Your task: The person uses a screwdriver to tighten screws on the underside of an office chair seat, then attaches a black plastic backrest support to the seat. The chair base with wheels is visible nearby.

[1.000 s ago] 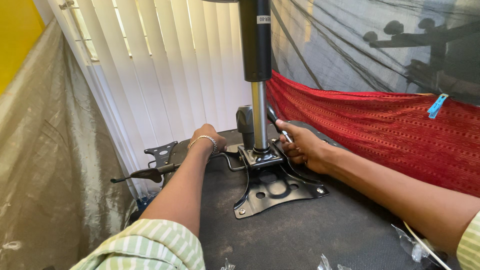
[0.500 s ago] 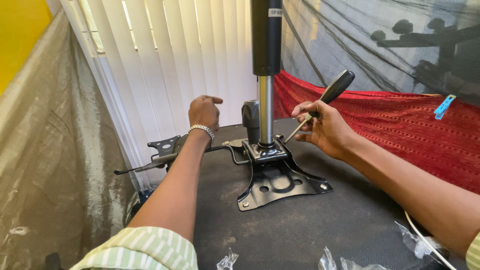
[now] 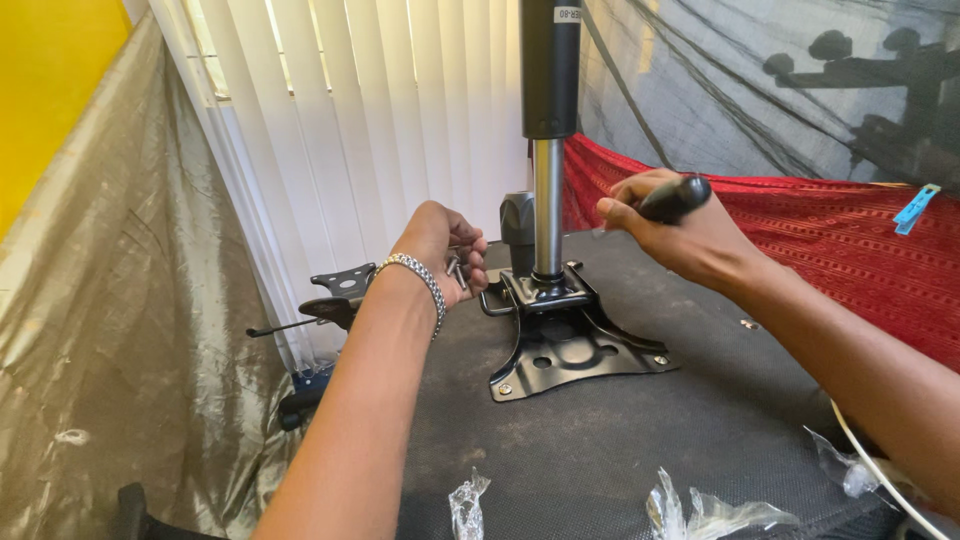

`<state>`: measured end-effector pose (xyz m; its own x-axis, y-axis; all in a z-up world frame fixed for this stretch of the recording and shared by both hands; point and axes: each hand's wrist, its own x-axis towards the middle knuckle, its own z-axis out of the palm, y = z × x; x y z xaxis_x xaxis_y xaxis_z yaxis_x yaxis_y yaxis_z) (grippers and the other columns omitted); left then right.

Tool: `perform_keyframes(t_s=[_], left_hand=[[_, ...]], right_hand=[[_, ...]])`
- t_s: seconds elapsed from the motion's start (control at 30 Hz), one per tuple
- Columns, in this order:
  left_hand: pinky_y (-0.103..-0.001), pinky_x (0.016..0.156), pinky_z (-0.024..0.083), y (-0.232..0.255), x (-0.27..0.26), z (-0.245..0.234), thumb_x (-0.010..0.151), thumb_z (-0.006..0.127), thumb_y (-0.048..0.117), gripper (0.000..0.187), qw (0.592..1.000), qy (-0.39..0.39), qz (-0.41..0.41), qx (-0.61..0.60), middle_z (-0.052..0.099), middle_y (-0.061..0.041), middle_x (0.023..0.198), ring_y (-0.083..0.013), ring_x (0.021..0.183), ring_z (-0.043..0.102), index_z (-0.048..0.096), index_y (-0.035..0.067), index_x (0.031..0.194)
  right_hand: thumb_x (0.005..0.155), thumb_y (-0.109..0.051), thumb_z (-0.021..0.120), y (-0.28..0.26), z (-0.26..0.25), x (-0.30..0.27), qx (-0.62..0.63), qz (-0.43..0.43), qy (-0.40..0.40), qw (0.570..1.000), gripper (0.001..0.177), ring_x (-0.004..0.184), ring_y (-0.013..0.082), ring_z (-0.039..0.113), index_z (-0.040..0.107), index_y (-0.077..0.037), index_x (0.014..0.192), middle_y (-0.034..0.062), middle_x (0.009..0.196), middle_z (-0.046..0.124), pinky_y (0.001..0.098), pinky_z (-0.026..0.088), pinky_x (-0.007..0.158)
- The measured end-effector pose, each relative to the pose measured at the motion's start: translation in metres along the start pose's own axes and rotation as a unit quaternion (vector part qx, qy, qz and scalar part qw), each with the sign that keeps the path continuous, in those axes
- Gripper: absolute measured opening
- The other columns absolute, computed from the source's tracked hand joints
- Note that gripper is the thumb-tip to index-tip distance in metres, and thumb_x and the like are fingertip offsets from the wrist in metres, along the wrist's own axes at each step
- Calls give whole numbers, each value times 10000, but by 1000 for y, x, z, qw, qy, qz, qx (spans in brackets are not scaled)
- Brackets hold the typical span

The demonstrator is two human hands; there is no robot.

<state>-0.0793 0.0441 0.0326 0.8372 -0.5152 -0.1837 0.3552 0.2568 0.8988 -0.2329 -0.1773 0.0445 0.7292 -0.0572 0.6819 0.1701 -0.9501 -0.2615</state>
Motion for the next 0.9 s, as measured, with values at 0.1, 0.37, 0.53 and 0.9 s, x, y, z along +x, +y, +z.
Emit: perform_keyframes(t_s=[0.1, 0.37, 0.53, 0.9], left_hand=[[-355, 489, 329, -4, -18, 9, 816, 526, 145, 160, 993, 20, 36, 114, 445, -45, 644, -173, 531, 341, 597, 18, 881], [-494, 845, 548, -50, -51, 30, 722, 803, 491, 539, 686, 56, 259, 677, 705, -232, 928, -425, 950, 695, 685, 18, 953], [-507, 817, 555, -61, -54, 28, 715, 838, 401, 432, 665, 87, 303, 677, 726, -201, 907, -410, 933, 713, 712, 44, 925], [-505, 765, 567, -68, -62, 16, 772, 811, 476, 464, 666, 128, 312, 665, 726, -189, 859, -402, 867, 722, 739, 37, 906]], right_hand=[[961, -224, 638, -10, -5, 1, 111, 92, -19, 989, 249, 771, 152, 726, 786, -36, 1029, 126, 946, 758, 281, 566, 680], [904, -309, 724, -37, 17, 1, 52, 190, -271, 942, 324, 653, 205, 669, 648, -91, 1132, 128, 853, 714, 358, 518, 617], [808, -177, 709, -22, 49, -27, -1, 88, -219, 972, 523, 823, 355, 716, 466, -121, 1267, 189, 923, 719, 480, 538, 732], [728, -49, 675, -19, 60, -36, -46, 41, -108, 992, 580, 1036, 434, 657, 517, -123, 1280, 216, 1047, 718, 540, 505, 854]])
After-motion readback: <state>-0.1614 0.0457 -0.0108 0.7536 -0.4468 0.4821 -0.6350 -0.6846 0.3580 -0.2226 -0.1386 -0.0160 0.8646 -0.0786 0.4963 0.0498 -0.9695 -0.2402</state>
